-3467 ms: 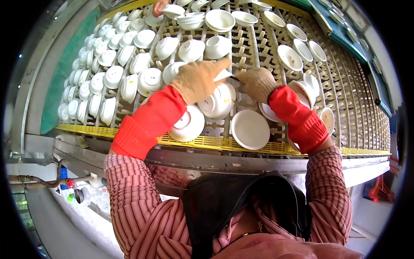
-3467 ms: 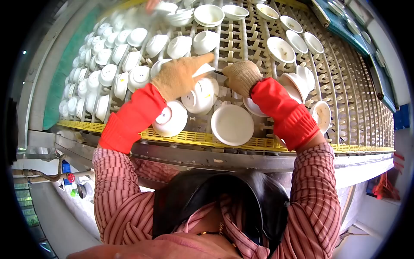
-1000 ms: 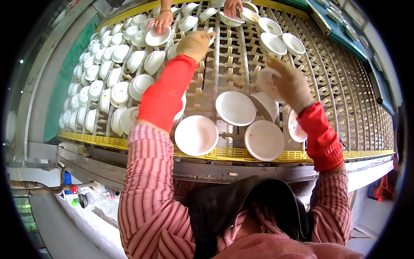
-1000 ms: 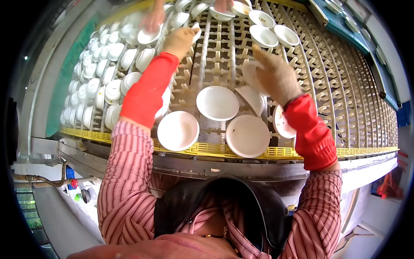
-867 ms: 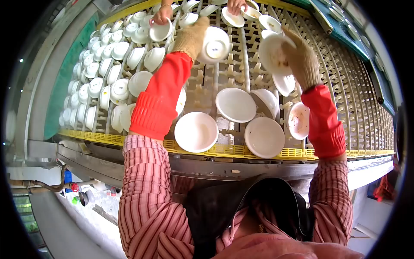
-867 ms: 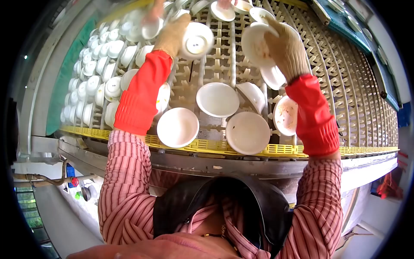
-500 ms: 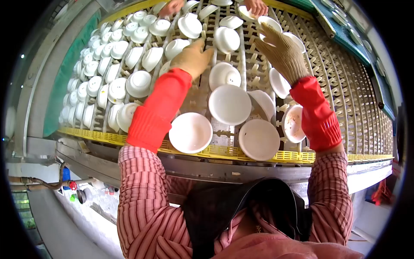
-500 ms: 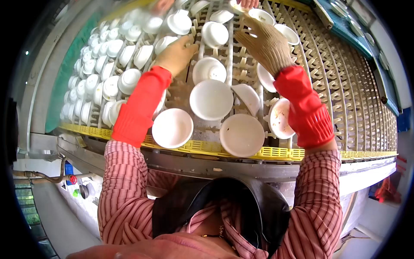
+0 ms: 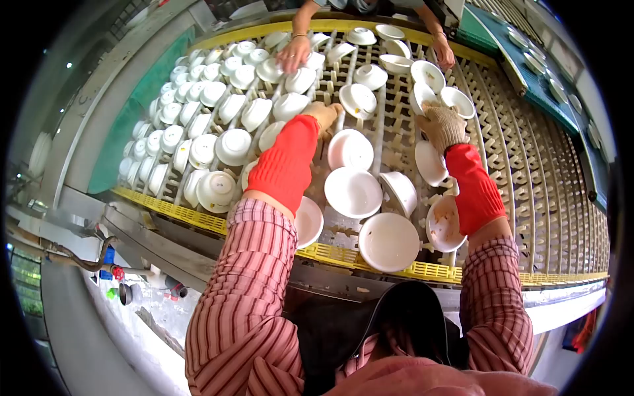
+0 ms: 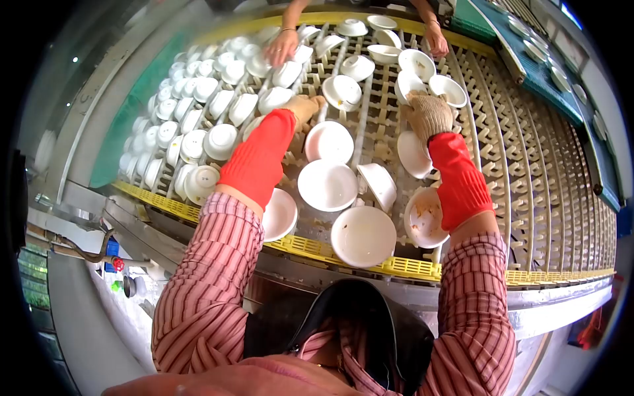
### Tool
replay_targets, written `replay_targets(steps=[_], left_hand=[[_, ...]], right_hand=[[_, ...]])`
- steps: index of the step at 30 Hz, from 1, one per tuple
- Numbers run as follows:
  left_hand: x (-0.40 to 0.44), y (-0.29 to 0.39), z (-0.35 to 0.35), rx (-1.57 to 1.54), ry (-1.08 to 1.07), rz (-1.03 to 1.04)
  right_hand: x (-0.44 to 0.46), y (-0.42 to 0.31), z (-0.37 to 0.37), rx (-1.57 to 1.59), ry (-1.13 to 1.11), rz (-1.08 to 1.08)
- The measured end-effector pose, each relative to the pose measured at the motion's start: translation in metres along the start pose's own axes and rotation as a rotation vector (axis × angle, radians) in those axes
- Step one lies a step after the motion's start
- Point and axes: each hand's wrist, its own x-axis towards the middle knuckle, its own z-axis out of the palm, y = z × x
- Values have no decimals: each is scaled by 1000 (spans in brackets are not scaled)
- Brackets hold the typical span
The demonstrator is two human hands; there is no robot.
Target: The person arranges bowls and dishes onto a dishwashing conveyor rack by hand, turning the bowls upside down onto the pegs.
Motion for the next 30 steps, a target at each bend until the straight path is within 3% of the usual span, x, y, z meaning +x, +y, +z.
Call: replay_targets(steps=[5,9,13,15,16,17,19,20,23,27,30], left_hand=[[-38,3,-6,-112,-26,70],[-23,-2,-11,-111,-114,57],[13,-11,1,210,39,79],[-12,9,-4,328,65,74],[-15,6,4,402,195,197],[-35,32,-3,495,70,119],[-98,74,-12,331,-51,214],[-45,48,-2,287,-92,134],[-66,77,-5,408,-87,8],[-29,58,11,629,-45,-8],[21,14,14,885,-169,355]], right_hand=[[-12,-23,-29,52,-165,72],[-26,-26,-22,192,-108,132],[-27,-31,-27,288,-131,217],[-29,-27,-20,263,-57,171],[-31,-25,-15,253,-20,151],[-32,-25,-14,272,-20,163],[-34,-27,-17,306,-24,185],[-35,-25,-12,318,9,157],[-37,-29,-19,313,-3,190],[-37,-30,-20,335,-20,199],[-36,-27,-15,349,-16,200]])
